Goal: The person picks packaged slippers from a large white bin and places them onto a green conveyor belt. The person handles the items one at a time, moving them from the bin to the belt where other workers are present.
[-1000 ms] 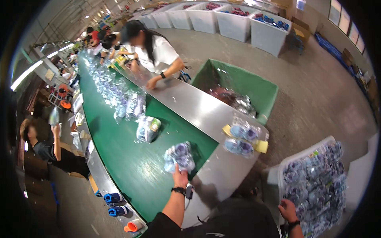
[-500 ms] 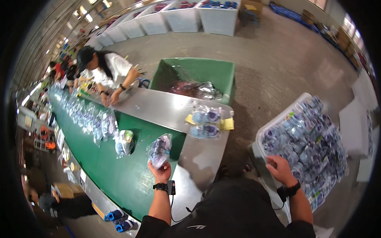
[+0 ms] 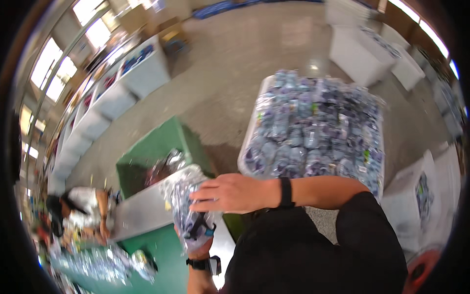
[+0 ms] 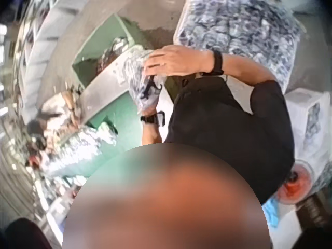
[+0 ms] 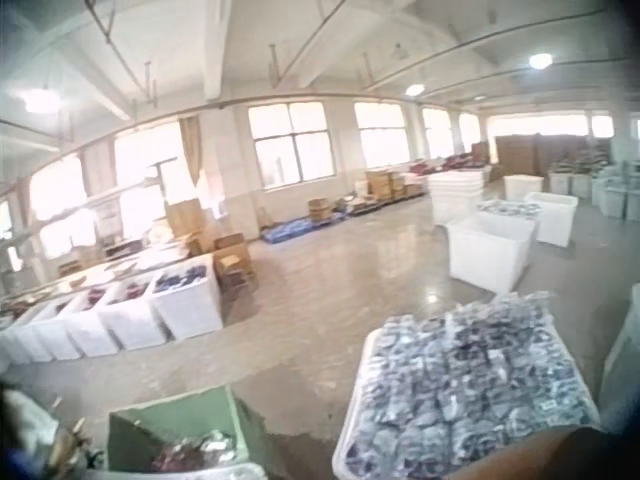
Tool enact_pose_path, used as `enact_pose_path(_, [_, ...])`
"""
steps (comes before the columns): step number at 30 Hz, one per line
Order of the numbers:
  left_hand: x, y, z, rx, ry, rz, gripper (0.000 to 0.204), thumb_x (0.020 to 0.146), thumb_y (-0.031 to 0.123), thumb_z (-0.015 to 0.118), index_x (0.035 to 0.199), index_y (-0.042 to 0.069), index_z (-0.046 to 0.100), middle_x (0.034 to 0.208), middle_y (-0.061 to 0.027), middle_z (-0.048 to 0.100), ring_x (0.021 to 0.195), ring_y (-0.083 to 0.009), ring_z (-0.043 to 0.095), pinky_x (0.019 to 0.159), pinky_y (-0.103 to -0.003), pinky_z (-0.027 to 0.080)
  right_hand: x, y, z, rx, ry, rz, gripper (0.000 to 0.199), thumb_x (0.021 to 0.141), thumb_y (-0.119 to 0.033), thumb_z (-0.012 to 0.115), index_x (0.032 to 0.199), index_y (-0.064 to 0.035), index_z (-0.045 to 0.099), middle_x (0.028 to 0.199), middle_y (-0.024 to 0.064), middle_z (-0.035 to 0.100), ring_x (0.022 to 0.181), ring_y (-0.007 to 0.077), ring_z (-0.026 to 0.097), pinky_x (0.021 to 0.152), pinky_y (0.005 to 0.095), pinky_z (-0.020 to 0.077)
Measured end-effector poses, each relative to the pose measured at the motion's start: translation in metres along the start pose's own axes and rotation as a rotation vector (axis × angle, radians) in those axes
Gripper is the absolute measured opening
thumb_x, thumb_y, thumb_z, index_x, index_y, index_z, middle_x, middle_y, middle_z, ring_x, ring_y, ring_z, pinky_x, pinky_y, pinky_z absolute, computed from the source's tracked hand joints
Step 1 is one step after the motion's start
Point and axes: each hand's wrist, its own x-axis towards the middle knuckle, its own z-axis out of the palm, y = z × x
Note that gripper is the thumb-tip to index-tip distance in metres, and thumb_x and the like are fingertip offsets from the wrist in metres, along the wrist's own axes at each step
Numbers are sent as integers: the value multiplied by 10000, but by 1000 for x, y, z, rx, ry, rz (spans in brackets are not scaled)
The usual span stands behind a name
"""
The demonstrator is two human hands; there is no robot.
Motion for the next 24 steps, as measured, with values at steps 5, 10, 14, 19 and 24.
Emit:
enact_pose_path(5, [24,-42,10,32,19,-250,659,1012,554,482,1465,76,516,1423,-126,597,1283,-326,569,1117,-516,440,-38,31,-32,24,-255,26,654,699,-203,824,1306,-138,592,1238,28,622,1126,247,591,883,380,545])
enact_pose_path(10, [48,-76,2,219,-55,-421,714,1014,692,418,1382,103,582,1246,-116,691,1077,-307,685,867,-459,586,-81,76,-66,157,-179,246,627,662,-230,850,1232,-118,615,1141,49,647,1103,280,616,877,414,557])
enact_pose_path(14, [67,-89,-16,504,27,-382,682,1075,615,367,1365,37,584,1039,-107,699,880,-232,643,783,-385,515,-126,128,-109,81,-195,458,582,678,-231,818,1220,-129,629,1125,76,642,1059,311,643,860,446,561])
enact_pose_path(19, [65,-82,-58,654,281,-269,504,1109,400,453,1399,2,560,1076,-117,673,900,-209,641,752,-354,537,-199,226,-147,-92,-193,715,554,686,-217,810,1203,-123,637,1079,98,628,1040,339,628,865,456,544])
enact_pose_path(24, [39,-78,-81,896,566,-258,437,1070,334,560,1375,24,604,1071,-88,691,903,-179,658,742,-308,549,-285,328,-168,-355,-54,858,553,701,-164,800,1227,-122,635,1112,97,620,1101,332,597,905,449,529])
